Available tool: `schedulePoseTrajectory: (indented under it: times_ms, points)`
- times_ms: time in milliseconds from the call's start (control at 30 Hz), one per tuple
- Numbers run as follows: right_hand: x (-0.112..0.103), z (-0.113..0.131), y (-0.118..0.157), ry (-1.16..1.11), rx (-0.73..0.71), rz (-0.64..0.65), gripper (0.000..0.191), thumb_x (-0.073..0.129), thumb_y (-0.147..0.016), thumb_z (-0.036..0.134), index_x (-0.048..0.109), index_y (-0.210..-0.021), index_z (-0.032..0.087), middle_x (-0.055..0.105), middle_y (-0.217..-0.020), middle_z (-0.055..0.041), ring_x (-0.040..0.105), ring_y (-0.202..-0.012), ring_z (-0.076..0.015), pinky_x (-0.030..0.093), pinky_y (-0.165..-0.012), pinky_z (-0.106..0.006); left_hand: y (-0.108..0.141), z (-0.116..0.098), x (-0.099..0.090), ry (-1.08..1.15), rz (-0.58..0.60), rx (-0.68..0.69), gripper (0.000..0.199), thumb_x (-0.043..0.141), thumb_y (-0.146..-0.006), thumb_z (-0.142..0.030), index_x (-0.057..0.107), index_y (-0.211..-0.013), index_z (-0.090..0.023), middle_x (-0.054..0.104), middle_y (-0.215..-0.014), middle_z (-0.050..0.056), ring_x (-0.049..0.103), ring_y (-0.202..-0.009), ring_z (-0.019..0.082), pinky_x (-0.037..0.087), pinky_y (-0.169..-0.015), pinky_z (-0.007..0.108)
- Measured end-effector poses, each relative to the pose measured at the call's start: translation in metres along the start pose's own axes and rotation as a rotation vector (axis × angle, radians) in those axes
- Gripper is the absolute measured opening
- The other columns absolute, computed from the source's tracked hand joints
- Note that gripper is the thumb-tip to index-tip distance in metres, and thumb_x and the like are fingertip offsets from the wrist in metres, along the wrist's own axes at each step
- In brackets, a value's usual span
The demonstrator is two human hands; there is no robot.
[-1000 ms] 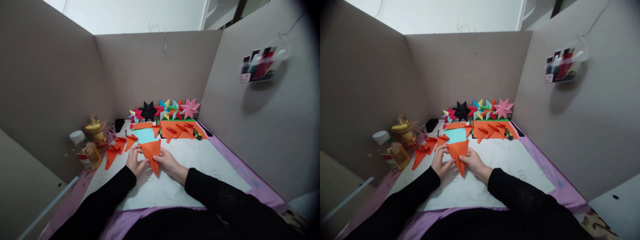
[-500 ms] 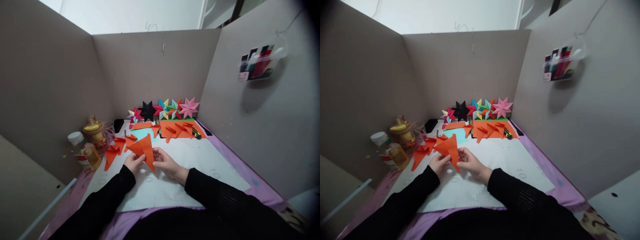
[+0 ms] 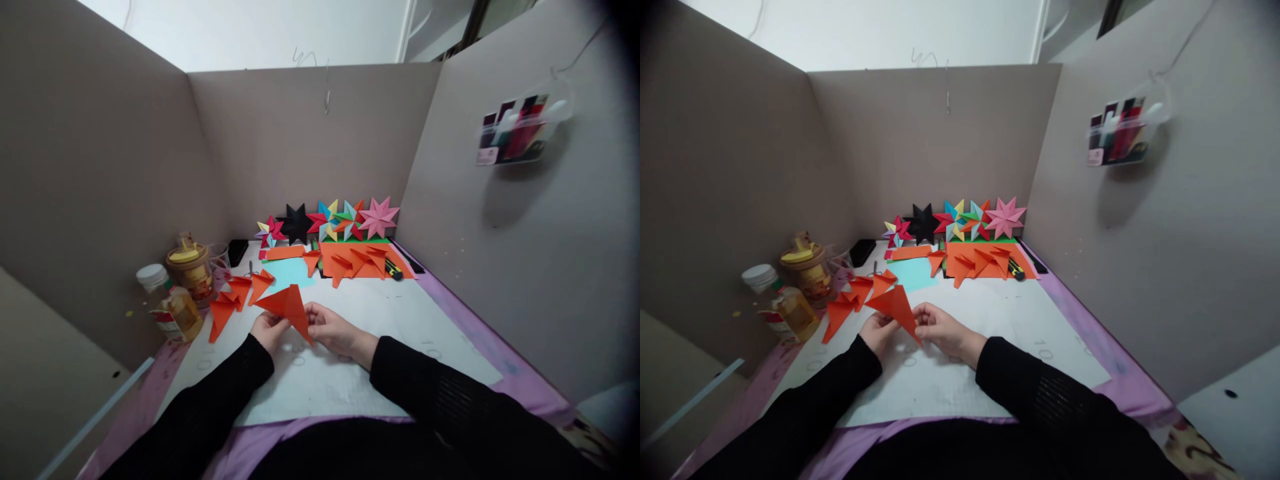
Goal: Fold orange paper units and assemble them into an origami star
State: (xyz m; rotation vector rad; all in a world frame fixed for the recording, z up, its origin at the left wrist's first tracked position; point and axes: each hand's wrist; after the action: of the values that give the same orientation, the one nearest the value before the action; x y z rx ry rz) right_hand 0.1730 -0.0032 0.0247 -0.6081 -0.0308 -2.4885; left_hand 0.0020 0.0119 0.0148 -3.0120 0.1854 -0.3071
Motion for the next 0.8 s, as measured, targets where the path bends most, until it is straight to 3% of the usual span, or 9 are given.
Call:
schedulePoseTrajectory:
  times_ms: [133,233,367,467,600,800]
  points:
    - [0.0,0.0,-0.001,0.096,-0.001,-0.091,0.035,0.078,-0.056,0.026,0.056,-0.082,0.018,0.057,-0.066,0.0036,0.048,-0.053,-0.0088,0.036,-0.051,-0.02,-0.001,0.002,-0.002,-0.007,-0.069,-0.018,0.036,0.077,-0.056,-0.038,0.064,-0.078,-0.013,0.068,-0.069,0.003,0.059,-0.061,0.014,0.045,-0.059,0.024]
    - [0.0,-0.001,0.0,0.224,-0.082,-0.189,0.023,0.073,-0.063,0.027,0.055,-0.072,0.018,0.054,-0.062,0.0042,0.047,-0.053,-0.009,0.037,-0.052,-0.022,0.0,0.003,-0.001,-0.013,-0.135,-0.089,0.037,0.077,-0.055,-0.041,0.062,-0.073,-0.013,0.064,-0.061,0.001,0.054,-0.051,0.011,0.04,-0.049,0.022]
    - [0.002,0.002,0.002,0.467,-0.264,-0.357,0.012,0.067,-0.07,0.026,0.058,-0.073,0.019,0.051,-0.067,0.0027,0.047,-0.061,-0.0109,0.038,-0.059,-0.024,0.004,0.004,0.003,0.013,-0.012,-0.181,0.04,0.08,-0.052,-0.037,0.064,-0.077,-0.011,0.066,-0.065,0.004,0.056,-0.053,0.012,0.041,-0.05,0.023]
    - [0.004,0.005,0.003,0.626,-0.317,-0.337,0.009,0.062,-0.076,0.025,0.062,-0.07,0.018,0.05,-0.076,-0.0003,0.049,-0.07,-0.0128,0.039,-0.065,-0.026,0.005,0.007,0.003,-0.041,0.028,-0.174,0.041,0.079,-0.053,-0.037,0.067,-0.081,-0.009,0.068,-0.069,0.007,0.058,-0.056,0.014,0.043,-0.052,0.025]
    - [0.005,0.006,0.004,0.623,-0.3,-0.266,0.016,0.055,-0.081,0.029,0.064,-0.071,0.019,0.047,-0.091,-0.0036,0.05,-0.081,-0.0151,0.041,-0.071,-0.028,0.004,0.01,-0.001,-0.165,-0.008,-0.107,0.035,0.075,-0.058,-0.037,0.067,-0.078,-0.009,0.068,-0.068,0.007,0.058,-0.056,0.015,0.044,-0.053,0.025]
    - [0.006,-0.001,0.004,0.612,-0.304,-0.197,0.018,0.053,-0.081,0.02,0.065,-0.092,0.024,0.047,-0.103,-0.0043,0.05,-0.096,-0.0167,0.043,-0.081,-0.03,0.009,0.001,0.002,-0.165,0.084,-0.062,0.039,0.075,-0.061,-0.034,0.068,-0.092,-0.011,0.071,-0.092,0.011,0.065,-0.084,0.024,0.05,-0.072,0.031]
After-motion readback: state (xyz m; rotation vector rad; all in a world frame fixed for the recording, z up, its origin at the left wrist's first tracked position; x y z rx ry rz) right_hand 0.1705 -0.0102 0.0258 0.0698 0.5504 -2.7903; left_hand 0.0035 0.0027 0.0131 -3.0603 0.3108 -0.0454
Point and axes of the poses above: each hand's wrist, its own y-axis away from the middle knuckle, its own x-axis out of the palm, z = x × y
